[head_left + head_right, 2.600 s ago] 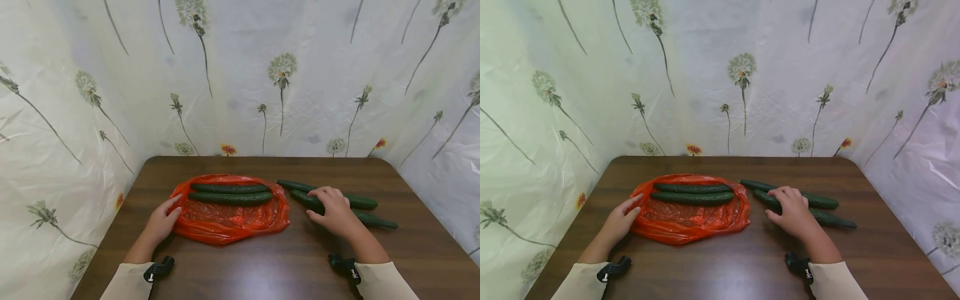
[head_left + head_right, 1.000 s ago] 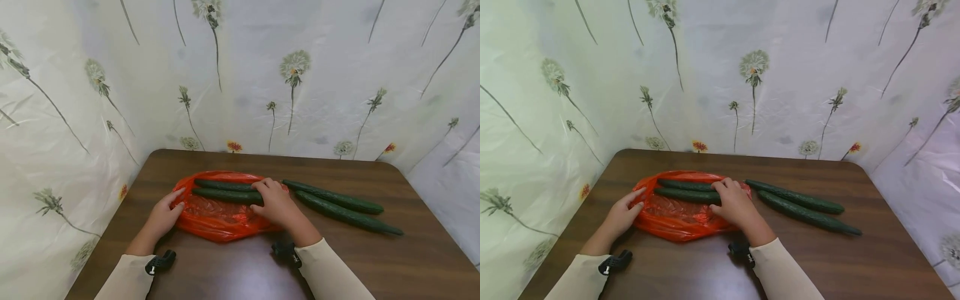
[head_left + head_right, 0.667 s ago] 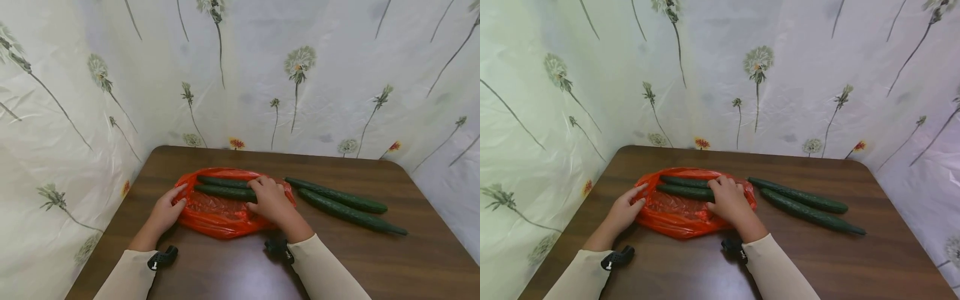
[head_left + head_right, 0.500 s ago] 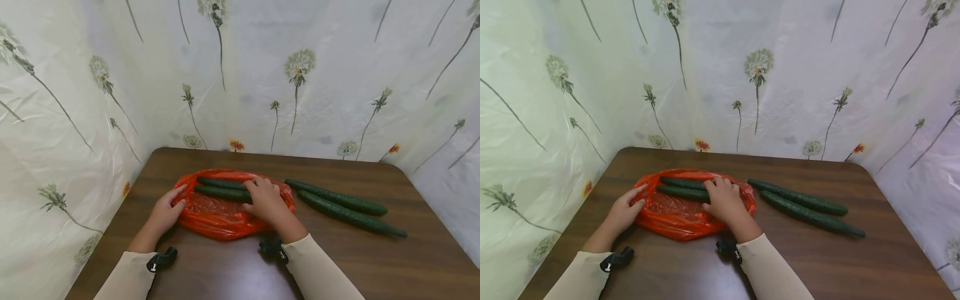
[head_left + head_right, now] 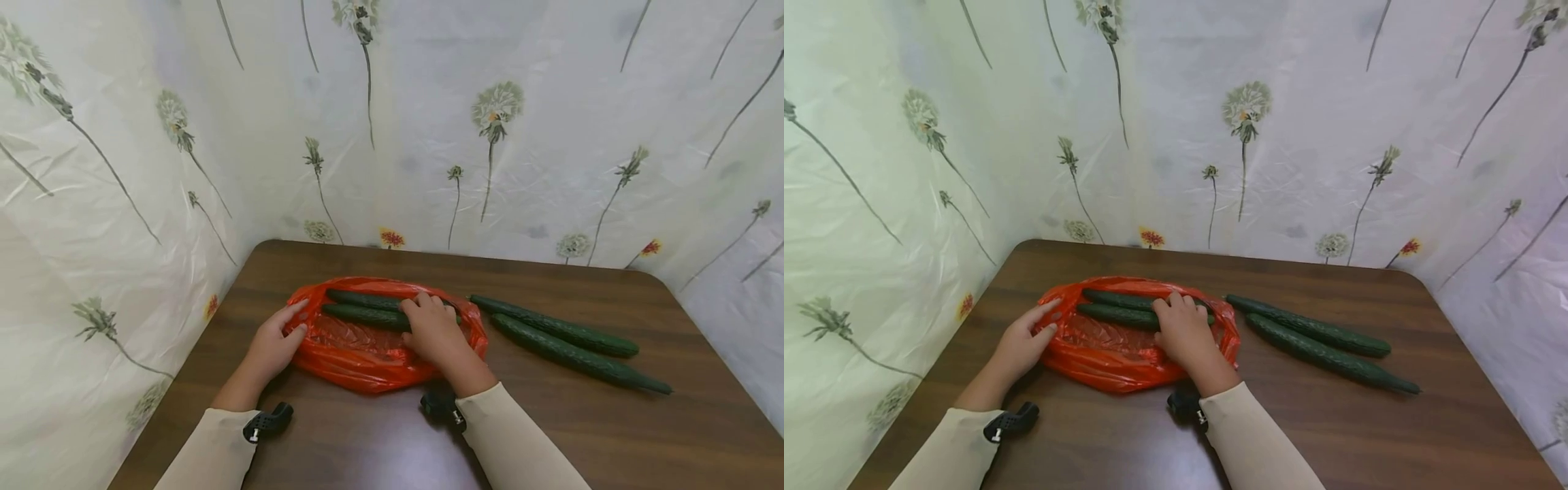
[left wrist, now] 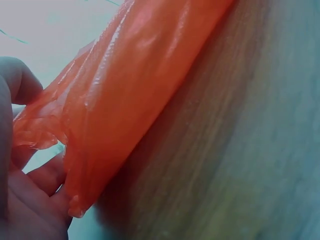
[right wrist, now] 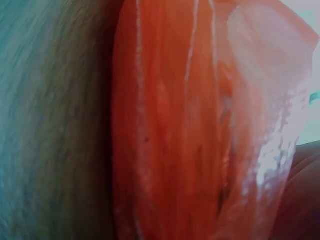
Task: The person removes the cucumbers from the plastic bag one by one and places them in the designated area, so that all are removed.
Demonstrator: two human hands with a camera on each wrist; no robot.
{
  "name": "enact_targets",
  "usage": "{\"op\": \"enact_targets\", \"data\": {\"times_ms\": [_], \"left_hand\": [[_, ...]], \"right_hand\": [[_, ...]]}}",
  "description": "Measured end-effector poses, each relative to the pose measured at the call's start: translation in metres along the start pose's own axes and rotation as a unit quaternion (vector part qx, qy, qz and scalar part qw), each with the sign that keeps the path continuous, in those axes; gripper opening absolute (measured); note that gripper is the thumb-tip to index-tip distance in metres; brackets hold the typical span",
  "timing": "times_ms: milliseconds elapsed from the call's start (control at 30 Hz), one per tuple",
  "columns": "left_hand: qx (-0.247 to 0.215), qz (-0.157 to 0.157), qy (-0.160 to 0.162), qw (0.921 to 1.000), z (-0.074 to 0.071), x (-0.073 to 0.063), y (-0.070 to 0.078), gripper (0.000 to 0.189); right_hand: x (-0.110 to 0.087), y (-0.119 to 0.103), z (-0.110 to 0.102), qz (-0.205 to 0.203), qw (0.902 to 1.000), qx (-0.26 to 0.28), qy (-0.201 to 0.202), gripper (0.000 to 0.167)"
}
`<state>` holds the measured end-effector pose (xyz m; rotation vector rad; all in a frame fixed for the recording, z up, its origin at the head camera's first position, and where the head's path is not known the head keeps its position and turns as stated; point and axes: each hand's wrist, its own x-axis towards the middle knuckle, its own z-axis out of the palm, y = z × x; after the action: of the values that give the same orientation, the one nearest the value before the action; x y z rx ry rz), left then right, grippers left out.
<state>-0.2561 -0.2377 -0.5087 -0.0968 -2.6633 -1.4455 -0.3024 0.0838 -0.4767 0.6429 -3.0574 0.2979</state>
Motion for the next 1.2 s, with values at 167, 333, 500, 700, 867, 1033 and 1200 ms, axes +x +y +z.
{"op": "enact_targets", "data": {"times_ms": [167, 333, 500, 700, 867, 1033, 1200], "left_hand": [[-0.009, 0.001, 0.002, 1.0000, 0.000, -0.001, 0.002, 0.050], [-0.018, 0.000, 0.001, 0.9998, -0.001, -0.001, 0.004, 0.050], [-0.017, -0.006, -0.007, 0.9998, -0.001, -0.002, 0.005, 0.051], [-0.020, -0.004, -0.009, 0.9997, 0.000, -0.003, 0.005, 0.051], [-0.019, 0.000, -0.008, 0.9998, 0.000, -0.003, 0.004, 0.051], [-0.023, 0.000, -0.008, 0.9997, 0.001, -0.003, 0.003, 0.051], [-0.025, 0.002, -0.006, 0.9997, 0.001, -0.001, 0.004, 0.051]], "right_hand": [[0.000, 0.002, 0.002, -0.004, 1.0000, -0.002, 0.007, 0.052], [0.001, 0.003, 0.005, -0.008, 0.9997, -0.013, 0.017, 0.052], [0.002, 0.002, 0.008, -0.010, 0.9995, -0.015, 0.024, 0.054], [0.003, 0.003, 0.010, -0.007, 0.9995, -0.017, 0.028, 0.053], [0.005, 0.004, 0.011, -0.012, 0.9992, -0.018, 0.033, 0.050], [0.005, 0.004, 0.013, -0.025, 0.9988, -0.022, 0.035, 0.047], [0.004, 0.005, 0.014, -0.027, 0.9988, -0.021, 0.036, 0.047]]}}
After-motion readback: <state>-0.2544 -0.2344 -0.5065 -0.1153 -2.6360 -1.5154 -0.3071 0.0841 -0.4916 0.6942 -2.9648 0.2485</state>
